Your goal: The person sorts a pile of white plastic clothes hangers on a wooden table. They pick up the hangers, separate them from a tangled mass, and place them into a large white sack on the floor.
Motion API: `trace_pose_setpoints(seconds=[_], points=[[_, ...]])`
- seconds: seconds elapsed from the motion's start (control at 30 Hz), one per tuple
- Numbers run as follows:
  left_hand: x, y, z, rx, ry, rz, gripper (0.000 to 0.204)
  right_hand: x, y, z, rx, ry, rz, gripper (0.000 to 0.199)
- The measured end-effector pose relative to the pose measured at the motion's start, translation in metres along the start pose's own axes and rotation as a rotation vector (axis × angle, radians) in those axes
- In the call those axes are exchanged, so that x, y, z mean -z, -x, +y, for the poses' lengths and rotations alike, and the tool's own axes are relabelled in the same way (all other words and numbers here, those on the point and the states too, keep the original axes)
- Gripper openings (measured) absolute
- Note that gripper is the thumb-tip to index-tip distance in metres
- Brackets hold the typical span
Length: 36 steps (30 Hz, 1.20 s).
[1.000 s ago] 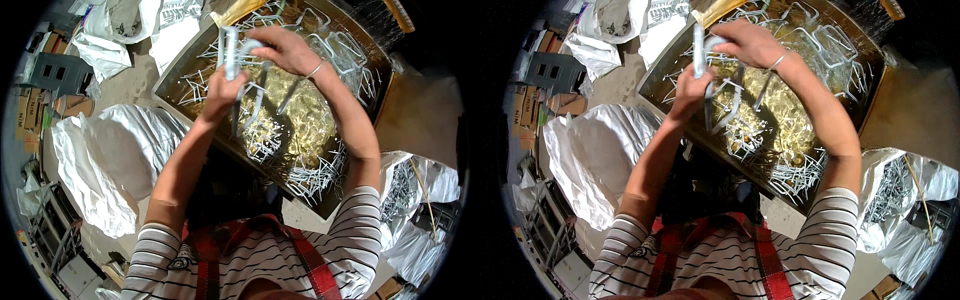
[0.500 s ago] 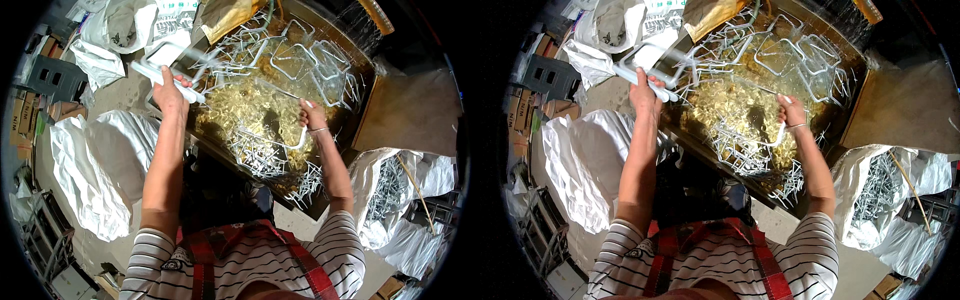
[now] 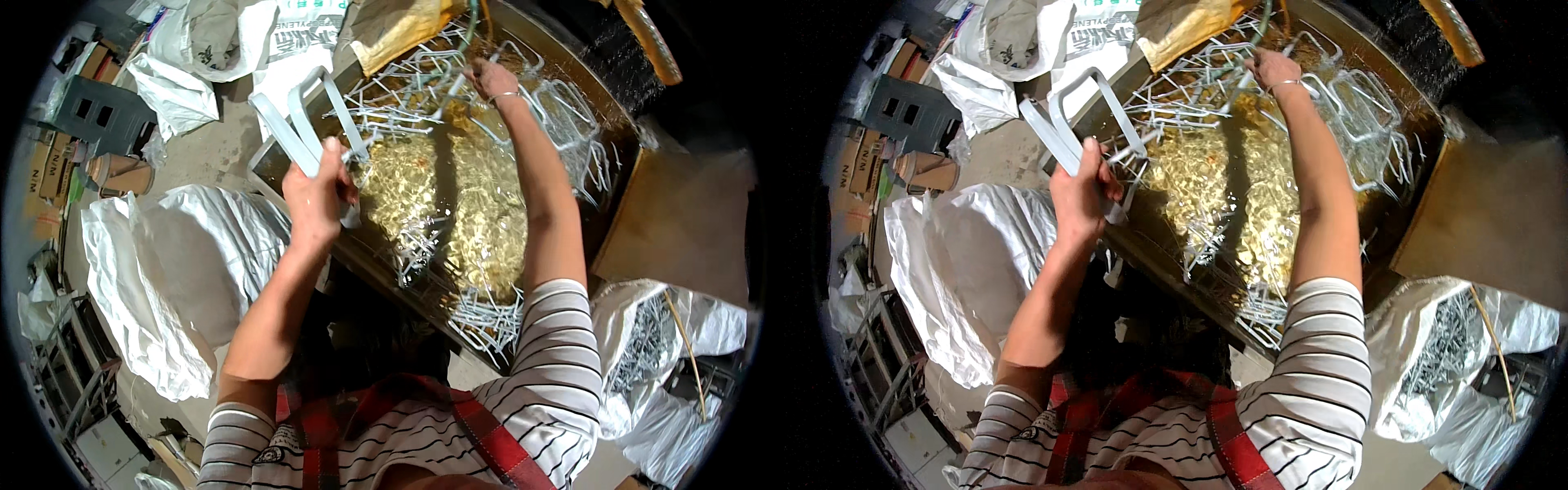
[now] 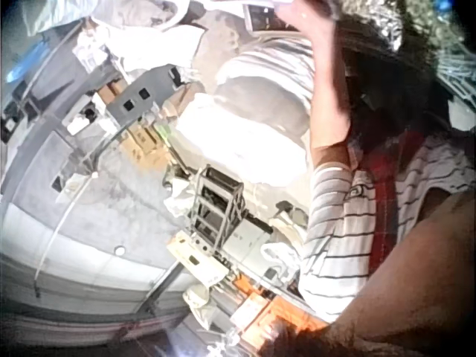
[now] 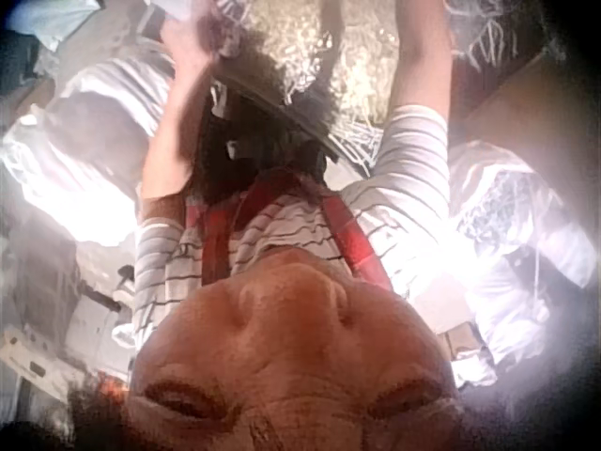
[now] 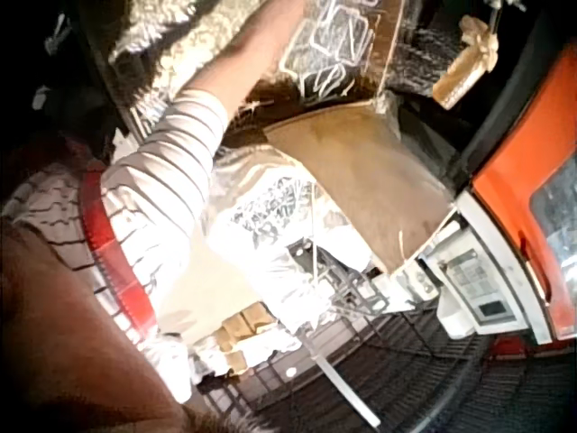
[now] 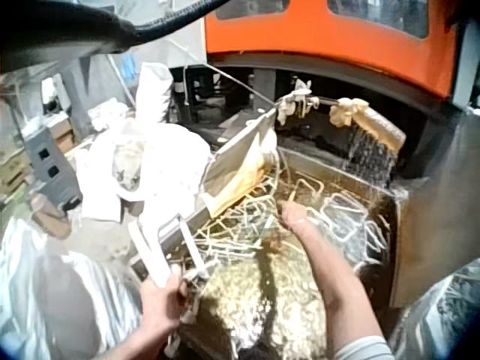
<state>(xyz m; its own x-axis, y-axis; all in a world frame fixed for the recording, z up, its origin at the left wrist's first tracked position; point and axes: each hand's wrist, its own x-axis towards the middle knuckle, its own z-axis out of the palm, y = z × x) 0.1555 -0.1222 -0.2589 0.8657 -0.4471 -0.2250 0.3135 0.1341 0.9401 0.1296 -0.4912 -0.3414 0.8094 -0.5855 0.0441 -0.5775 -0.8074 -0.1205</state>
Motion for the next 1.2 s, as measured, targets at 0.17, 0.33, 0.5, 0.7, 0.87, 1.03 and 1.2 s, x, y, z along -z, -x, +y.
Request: trace_pose_setpoints(seconds=[0.17,0.33,0.5,0.7,0.87,1.03,1.2], points=[[0.014,0.009,0.001,0.030,-0.124,0.029,0.030,-0.117,-0.023,0.011,-0.175,-0.154,-0.140,0.046],[0.021,0.007,-0.001,0.009,0.000,0.060,0.024,-0.169,-0.010,0.059,-0.206,-0.027,-0.174,0.047],[0.030,0.015,0.004,-0.027,-0.010,0.077,0.025,-0.127,0.076,0.025,-0.349,-0.294,-0.454,0.047],[0.005,0.029,0.004,-0.013,0.018,0.004,0.022,-0.105,0.206,0.036,-0.071,-0.167,-0.535,0.038],[0.001,0.036,0.000,-0.009,0.150,-0.051,0.011,-0.003,0.264,0.020,-0.101,-0.300,-0.366,0.035],[-0.007,0.043,-0.001,-0.001,0.061,-0.080,0.009,0.103,0.277,0.080,-0.551,-0.971,0.090,0.024],[-0.012,0.042,-0.006,0.010,0.044,-0.089,0.011,0.091,0.243,0.169,-0.631,-0.701,0.460,0.031]])
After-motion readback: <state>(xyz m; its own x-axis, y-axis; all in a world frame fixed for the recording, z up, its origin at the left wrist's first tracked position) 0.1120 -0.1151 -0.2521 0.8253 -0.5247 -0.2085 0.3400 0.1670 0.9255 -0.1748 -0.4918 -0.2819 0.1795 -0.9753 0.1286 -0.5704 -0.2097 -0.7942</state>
